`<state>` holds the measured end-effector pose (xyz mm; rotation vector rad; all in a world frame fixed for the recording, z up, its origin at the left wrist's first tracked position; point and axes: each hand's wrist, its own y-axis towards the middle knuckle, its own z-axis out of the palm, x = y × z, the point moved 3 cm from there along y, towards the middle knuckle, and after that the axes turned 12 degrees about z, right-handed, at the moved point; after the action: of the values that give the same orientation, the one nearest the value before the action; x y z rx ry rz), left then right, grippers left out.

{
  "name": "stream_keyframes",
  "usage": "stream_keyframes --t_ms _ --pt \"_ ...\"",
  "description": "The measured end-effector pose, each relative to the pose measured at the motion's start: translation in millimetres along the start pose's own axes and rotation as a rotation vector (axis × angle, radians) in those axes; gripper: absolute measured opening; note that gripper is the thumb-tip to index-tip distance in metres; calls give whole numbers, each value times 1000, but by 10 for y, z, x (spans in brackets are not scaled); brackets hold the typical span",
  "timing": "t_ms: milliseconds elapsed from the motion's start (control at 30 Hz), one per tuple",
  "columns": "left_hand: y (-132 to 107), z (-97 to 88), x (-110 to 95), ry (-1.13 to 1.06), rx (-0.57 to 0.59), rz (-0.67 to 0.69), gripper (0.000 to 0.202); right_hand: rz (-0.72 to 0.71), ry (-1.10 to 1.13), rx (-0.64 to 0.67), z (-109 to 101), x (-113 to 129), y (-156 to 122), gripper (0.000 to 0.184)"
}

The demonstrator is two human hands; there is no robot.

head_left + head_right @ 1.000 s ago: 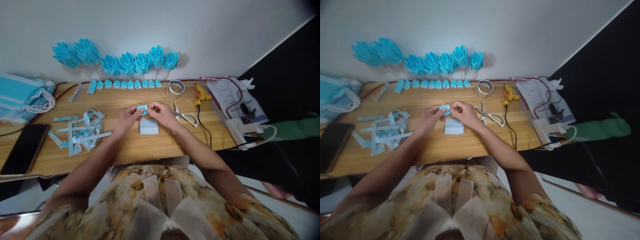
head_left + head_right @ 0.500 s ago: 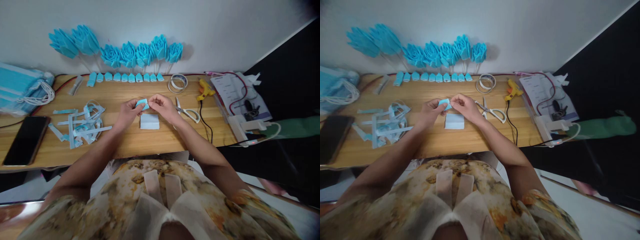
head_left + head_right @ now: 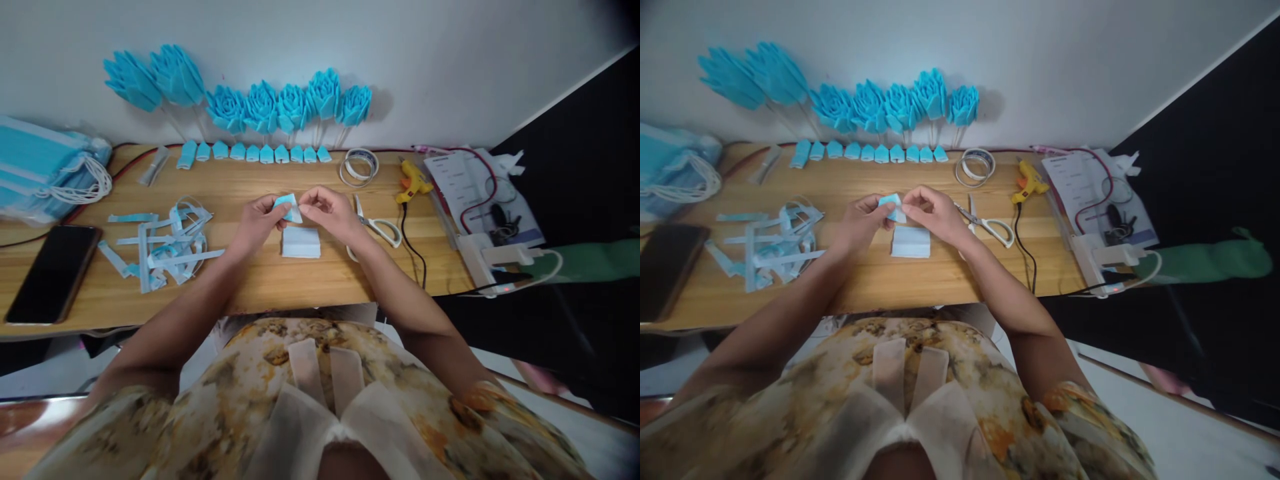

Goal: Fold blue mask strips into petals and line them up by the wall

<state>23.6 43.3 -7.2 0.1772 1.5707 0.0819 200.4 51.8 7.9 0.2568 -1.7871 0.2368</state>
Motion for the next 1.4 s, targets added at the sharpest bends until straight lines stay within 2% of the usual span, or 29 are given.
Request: stream_keyframes --t_ms 100,200,267,433,533,600,833,1067,1200,1400 --pt "8 -5 25 -40 4 31 19 23 -96 2 21 7 -11 28" --pt "12 -12 52 -85 0 38 21 -13 -146 -10 24 19 -15 19" --pt "14 -18 72 -136 -12 33 22 -65 -166 -26 5 31 -16 17" --pt "13 -11 98 -297 -17 29 24 -280 -316 -16 -24 69 -37 30" --pt "4 4 95 -328 -10 5 22 -326 -367 -2 -3 52 -37 17" --pt "-2 9 81 -307 -4 10 21 -314 -332 -8 9 32 -31 10" --pt "-8 -2 28 -113 10 46 31 -174 -106 -22 42 -26 -9 23" --pt "-12 14 10 -91 30 30 33 -3 56 -24 81 -80 22 30" --pt "-20 11 -12 -29 51 9 30 31 88 -44 75 -90 32 30" --pt "-36 13 -18 7 77 -9 31 61 120 -21 59 -114 47 43"
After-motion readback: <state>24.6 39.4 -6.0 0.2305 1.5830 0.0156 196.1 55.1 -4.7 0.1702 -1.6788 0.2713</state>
